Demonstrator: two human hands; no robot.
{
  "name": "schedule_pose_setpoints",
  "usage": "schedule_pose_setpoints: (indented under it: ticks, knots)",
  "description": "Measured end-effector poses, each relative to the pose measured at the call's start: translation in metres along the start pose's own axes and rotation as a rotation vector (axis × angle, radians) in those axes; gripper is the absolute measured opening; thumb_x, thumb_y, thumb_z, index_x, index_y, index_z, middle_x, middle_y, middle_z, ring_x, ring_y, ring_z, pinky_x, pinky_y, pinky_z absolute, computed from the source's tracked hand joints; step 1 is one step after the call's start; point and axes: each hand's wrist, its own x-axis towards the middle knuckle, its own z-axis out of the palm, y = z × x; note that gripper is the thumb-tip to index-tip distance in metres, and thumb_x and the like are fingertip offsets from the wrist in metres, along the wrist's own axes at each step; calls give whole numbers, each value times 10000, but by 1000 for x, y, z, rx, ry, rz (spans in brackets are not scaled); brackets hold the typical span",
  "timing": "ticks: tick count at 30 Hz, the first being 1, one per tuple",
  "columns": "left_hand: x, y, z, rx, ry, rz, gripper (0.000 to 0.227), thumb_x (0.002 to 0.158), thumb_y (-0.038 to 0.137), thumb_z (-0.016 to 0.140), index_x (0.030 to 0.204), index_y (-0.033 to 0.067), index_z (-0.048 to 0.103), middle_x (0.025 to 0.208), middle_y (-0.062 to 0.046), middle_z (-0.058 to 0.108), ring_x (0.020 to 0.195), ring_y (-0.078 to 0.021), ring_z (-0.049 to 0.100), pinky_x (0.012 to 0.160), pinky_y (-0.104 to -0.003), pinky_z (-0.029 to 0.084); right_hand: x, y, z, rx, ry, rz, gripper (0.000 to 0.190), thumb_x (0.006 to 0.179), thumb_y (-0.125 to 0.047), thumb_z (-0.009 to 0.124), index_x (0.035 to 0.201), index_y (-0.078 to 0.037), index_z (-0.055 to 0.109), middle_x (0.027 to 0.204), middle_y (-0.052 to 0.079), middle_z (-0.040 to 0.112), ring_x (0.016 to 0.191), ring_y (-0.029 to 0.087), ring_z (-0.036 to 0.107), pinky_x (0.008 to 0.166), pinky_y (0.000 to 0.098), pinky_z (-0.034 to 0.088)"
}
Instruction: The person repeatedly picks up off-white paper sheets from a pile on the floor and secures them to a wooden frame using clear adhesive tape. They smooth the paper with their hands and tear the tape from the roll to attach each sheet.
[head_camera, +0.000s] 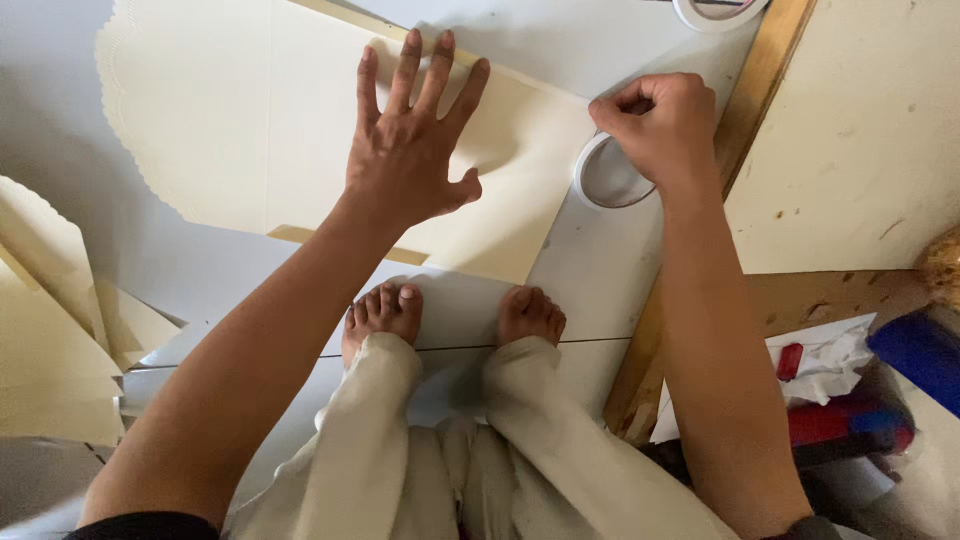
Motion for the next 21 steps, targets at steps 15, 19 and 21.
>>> schedule_pose_setpoints:
  ticks: [15, 19, 21]
  knots:
    - [16, 33, 6, 315, 135, 104, 1124, 574, 623, 892, 1479, 107, 468, 1482, -132, 459, 1350, -379, 435, 1086, -494, 368, 6, 25, 5, -135, 104, -128, 324, 811, -452, 836, 692, -161, 755, 587, -20, 651, 584, 115, 556, 654, 336, 449]
    - [28, 35, 21, 354, 121, 133, 1092, 561, 582, 909, 1443, 110, 473, 1453, -69, 419, 1296, -341, 428, 982, -417, 458, -4, 2, -5, -60, 51, -23, 309, 810, -407, 839, 673, -161, 714, 620, -66, 656, 631, 90, 567, 635, 288, 449]
    - [34, 38, 26, 330, 183, 174, 954, 554, 420, 939, 1392, 157, 568, 1409, -64, 472, 1246, -320, 497, 918, -390, 501, -5, -1, -6, -6, 33, 19, 271, 800, -352, 838, 661, -154, 714, 609, -71, 653, 604, 47, 557, 569, 242, 422]
